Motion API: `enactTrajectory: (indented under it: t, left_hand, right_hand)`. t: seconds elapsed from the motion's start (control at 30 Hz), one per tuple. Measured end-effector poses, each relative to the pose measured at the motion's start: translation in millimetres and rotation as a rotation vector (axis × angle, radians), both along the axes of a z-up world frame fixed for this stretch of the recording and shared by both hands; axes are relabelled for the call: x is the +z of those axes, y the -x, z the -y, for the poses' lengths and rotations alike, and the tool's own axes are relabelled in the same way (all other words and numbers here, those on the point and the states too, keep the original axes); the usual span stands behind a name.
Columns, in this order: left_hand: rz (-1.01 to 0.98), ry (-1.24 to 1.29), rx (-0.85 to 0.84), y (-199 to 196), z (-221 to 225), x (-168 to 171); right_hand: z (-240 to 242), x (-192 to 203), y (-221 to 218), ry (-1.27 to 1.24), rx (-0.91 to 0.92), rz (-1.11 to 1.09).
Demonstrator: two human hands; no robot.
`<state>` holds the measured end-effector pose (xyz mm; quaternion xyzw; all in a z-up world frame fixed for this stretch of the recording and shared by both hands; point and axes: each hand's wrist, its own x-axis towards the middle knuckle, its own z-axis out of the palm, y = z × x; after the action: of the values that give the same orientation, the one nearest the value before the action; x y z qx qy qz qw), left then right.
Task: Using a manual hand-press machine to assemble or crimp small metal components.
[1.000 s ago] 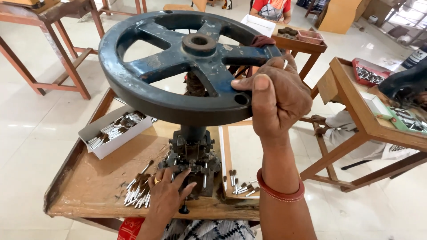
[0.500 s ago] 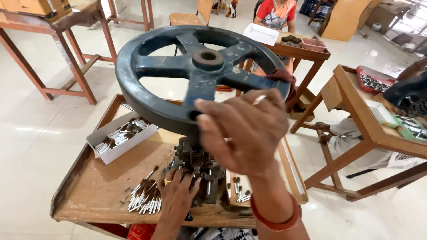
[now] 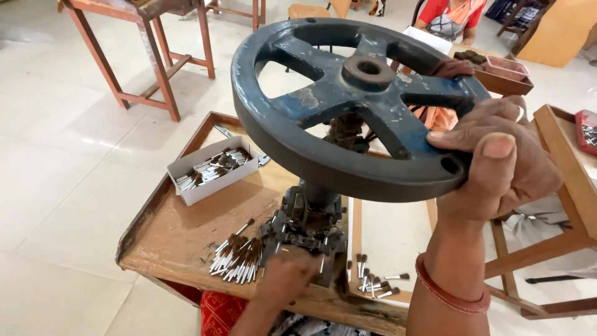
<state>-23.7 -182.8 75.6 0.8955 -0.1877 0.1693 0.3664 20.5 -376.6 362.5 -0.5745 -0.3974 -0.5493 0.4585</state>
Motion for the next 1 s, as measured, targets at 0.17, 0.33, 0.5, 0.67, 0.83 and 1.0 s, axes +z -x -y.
enactTrajectory:
  t: [0.17,0.33,0.5,0.67,0.83,1.0]
  left_hand:
    - [-0.01,-0.109,0.446,-46.4,-114.3,-34.8]
    - [-0.005,-0.331,0.39,-74.7,-139.2,-64.4]
    - [-0.116,0.091,0.355,-23.4,-99.3,18.8]
    - [-0.041,0.303,0.241,3.1,-39.7,23.9]
    - [0.079,0.097,0.244,-18.2,-17.6,5.3]
    - [0.005,0.114,0.186,-10.7,-23.4,16.7]
  right_hand:
    - [-5.0,-8.3,4.4,-0.004,0.006,-0.006]
    - [-13.4,-0.2,7.6,-0.045,-0.032,0.024]
    - [-12.9,0.8,7.1,-0.037,-0.016,0.016]
    - [-11.1,7.1,1.4,-0.052,-0.012,-0.008]
    - [-10.2,8.2,0.5,-0.077,0.037,-0.033]
    - [-8.8,8.2,3.6,-0.017,0.021,-0.077]
